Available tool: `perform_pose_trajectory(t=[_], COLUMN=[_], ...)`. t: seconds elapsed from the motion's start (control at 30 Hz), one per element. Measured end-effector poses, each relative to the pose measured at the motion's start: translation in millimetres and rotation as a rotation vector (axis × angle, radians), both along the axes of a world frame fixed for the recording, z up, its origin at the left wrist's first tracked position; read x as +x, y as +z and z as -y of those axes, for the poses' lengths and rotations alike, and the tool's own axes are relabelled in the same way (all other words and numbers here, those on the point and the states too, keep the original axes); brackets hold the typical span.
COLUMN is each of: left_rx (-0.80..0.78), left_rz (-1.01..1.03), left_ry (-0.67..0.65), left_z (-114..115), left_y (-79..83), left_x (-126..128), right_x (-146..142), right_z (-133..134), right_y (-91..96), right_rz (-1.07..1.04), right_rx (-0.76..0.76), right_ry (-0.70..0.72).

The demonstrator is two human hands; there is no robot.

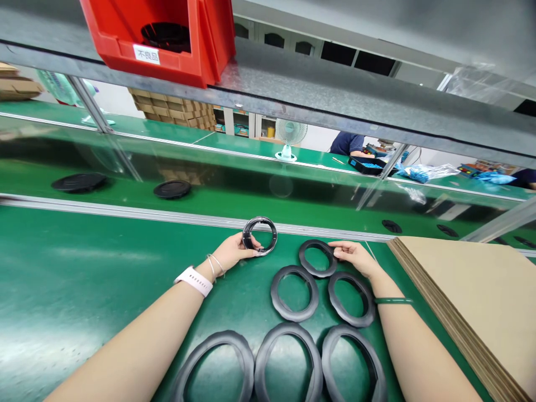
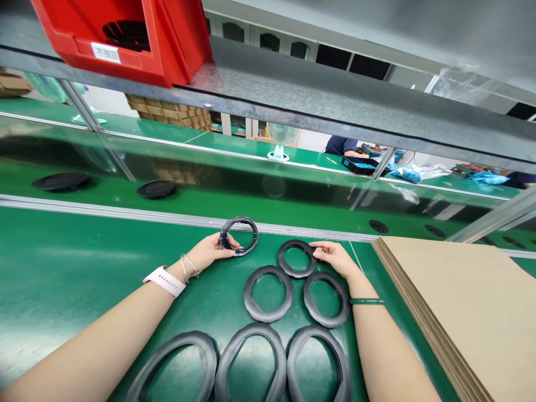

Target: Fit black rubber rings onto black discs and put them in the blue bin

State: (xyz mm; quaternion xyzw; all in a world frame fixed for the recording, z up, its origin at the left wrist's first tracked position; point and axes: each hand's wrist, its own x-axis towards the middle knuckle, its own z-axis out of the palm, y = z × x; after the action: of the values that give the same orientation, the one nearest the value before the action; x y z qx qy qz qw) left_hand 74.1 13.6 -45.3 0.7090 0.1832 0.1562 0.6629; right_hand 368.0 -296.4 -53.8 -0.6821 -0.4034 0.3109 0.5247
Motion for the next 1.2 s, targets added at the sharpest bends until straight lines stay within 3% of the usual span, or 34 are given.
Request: perform_pose_trajectory(t=[0.17,0.47,0.77,1.07,1.2], left_rx=[0.006,0.004,0.002,0.007,0.005], left_rz=[-0.005,-0.007,-0.006,-0.007,-0.005], left_ry=[0.003,-0.001,0.002,-0.001,0.0], left_z=[0.3,0.0,-0.6,0.2,-0.4], left_y=[-0.1,-0.3,-1.8,-0.1,-0.8], left_x=[0.6,1.3,1.7,1.9,1.7], right_x=[1.3,-0.9,0.7,-3.4,-1.0], right_z=[0.5,-0.6,0.2,-2.2,-1.1], right_y=[-0.4,-0.4,2.3,2.7,2.0], right_rz=[0.08,-0.007,0.14,0.092,0.099], right_rx=[-0.028,-0.049,-0.02,-0.042,-0.038], right_ry=[-0.007,0.021,0.067,0.0,0.038])
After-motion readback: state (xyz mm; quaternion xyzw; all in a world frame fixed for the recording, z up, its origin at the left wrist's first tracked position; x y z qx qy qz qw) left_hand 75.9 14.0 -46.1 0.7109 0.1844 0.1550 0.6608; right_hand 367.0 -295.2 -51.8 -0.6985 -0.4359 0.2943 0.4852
